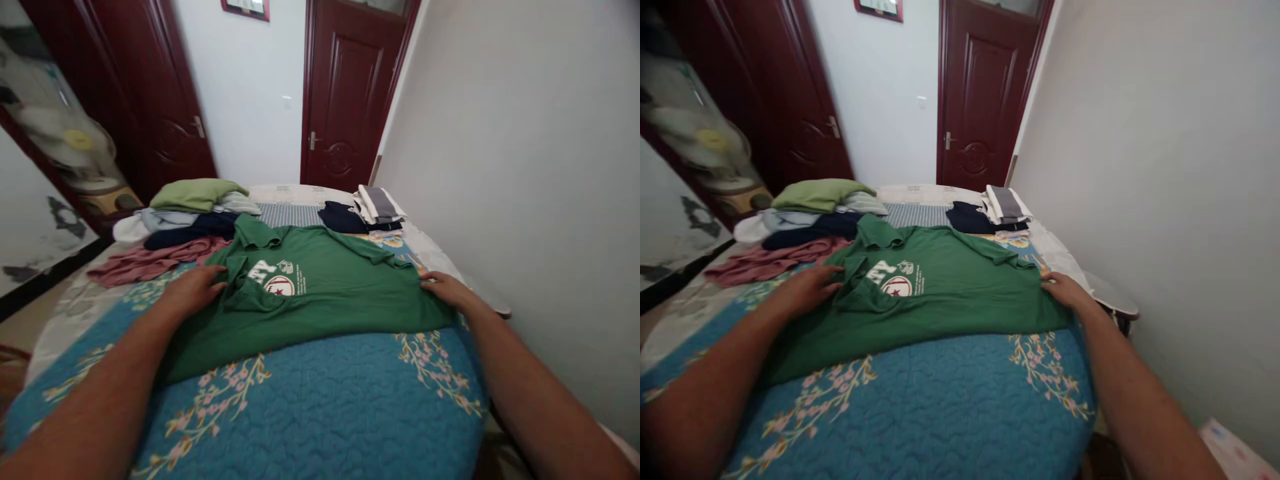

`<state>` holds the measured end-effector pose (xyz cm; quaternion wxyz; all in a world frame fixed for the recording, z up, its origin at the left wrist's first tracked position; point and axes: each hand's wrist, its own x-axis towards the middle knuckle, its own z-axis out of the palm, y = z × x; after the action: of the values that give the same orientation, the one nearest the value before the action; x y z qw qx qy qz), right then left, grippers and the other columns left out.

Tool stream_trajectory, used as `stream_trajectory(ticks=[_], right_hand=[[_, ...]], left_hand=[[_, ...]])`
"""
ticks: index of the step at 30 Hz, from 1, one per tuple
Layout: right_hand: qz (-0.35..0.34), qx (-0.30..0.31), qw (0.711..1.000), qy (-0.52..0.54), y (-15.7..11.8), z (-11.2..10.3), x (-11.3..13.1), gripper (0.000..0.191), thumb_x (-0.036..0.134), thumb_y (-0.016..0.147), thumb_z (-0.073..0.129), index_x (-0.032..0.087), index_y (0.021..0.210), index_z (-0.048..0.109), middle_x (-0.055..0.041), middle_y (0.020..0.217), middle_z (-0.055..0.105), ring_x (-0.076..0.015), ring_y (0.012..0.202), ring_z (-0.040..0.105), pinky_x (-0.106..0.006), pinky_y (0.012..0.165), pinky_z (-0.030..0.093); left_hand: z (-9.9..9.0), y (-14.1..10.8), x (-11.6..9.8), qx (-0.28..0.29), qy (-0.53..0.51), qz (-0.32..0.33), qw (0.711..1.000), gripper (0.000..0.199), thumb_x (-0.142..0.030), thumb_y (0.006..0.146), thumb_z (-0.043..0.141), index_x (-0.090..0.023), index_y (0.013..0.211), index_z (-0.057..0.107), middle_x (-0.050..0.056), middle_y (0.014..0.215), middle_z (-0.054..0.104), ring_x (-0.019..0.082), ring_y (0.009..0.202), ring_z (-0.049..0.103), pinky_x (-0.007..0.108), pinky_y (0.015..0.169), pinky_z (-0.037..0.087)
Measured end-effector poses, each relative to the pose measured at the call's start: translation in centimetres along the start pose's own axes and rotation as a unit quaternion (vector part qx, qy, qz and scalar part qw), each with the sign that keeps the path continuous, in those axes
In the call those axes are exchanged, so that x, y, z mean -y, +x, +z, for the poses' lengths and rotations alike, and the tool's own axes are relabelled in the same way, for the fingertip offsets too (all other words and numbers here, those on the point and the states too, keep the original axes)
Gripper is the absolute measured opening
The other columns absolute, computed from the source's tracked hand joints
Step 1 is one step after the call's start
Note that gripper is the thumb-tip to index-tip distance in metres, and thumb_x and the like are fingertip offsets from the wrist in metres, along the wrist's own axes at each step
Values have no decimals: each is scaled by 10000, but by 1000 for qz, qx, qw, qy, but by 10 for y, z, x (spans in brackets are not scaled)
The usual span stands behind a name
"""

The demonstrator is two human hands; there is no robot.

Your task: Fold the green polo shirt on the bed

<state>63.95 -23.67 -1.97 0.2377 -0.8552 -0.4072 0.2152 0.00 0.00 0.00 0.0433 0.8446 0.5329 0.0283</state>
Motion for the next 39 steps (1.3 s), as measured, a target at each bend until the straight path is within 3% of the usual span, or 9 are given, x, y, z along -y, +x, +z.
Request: stream_trajectory(ticks=[6, 9, 12, 17, 20, 25, 29, 35, 39], right_hand=[[-19, 13, 999, 33, 1, -1, -6, 264, 329, 770, 693, 214, 989, 786, -47, 885, 810, -230, 812, 742, -291, 719, 547], [-37, -6, 999, 13, -2, -2, -4, 216, 347, 760, 673, 218, 904, 770, -34, 827, 791, -231, 790, 724, -294, 705, 531], [-68, -69, 995, 12, -1, 0, -5, 256, 381, 791, 641, 216, 942, 766, -52, 874, 796, -243, 842, 725, -302, 726, 526], [-60, -84, 994, 41, 5, 13, -17, 367, 427, 817, 634, 201, 1072, 772, -64, 905, 805, -253, 837, 739, -324, 737, 542], [-31, -89, 995, 41, 10, 18, -25, 407, 400, 796, 659, 199, 1127, 784, -69, 919, 810, -251, 820, 746, -331, 736, 551], [-47, -93, 994, 25, 17, 16, -23, 425, 377, 771, 664, 193, 1130, 801, -96, 1015, 819, -272, 905, 754, -348, 798, 558], [-54, -83, 995, 33, 18, 16, -17, 410, 381, 743, 682, 208, 1096, 796, -94, 997, 818, -291, 909, 758, -364, 804, 570], [-47, -50, 997, 22, 20, 13, -13, 395, 444, 736, 679, 207, 1023, 814, -119, 1027, 813, -324, 951, 758, -406, 851, 575], [-73, -168, 983, -3, 20, 13, -13, 495, 530, 812, 581, 216, 1134, 789, -128, 1088, 807, -343, 1004, 746, -424, 871, 571]], left_hand=[[7, -2, -8, -121, -11, 99, 988, 645, -262, 873, 668, -310, 1512, 597, 119, 1539, 600, 353, 1433, 542, 492, 1202, 426], [8, 4, -12, -109, -21, 172, 979, 444, -217, 899, 600, -302, 1314, 731, 82, 1547, 605, 340, 1498, 463, 514, 1261, 346], [5, 12, -24, -124, -52, 127, 983, 301, -298, 997, 485, -221, 1122, 749, 137, 1323, 716, 323, 1373, 570, 488, 1219, 396], [0, 18, -44, -232, -130, 9, 964, 646, -543, 969, 580, -131, 1465, 530, 197, 1441, 634, 322, 1346, 594, 435, 1146, 472], [0, 11, -36, -188, -99, 4, 977, 593, -566, 964, 585, -179, 1413, 588, 168, 1468, 640, 325, 1361, 599, 423, 1142, 473], [-6, -13, -11, -74, -15, -140, 987, 509, -544, 978, 519, -205, 1335, 652, 204, 1270, 750, 405, 1181, 708, 500, 967, 548], [-10, -25, -13, -16, 29, -175, 984, 513, -586, 982, 469, -180, 1174, 717, 249, 1228, 755, 441, 1139, 723, 506, 901, 557], [-6, -25, -17, -38, -18, -154, 987, 466, -502, 1017, 386, -190, 1123, 716, 227, 1181, 771, 409, 1130, 729, 472, 897, 553], [1, -21, -1, -79, -78, -187, 976, 421, -449, 1004, 395, -182, 1131, 695, 239, 1160, 769, 392, 1127, 726, 457, 918, 540]])
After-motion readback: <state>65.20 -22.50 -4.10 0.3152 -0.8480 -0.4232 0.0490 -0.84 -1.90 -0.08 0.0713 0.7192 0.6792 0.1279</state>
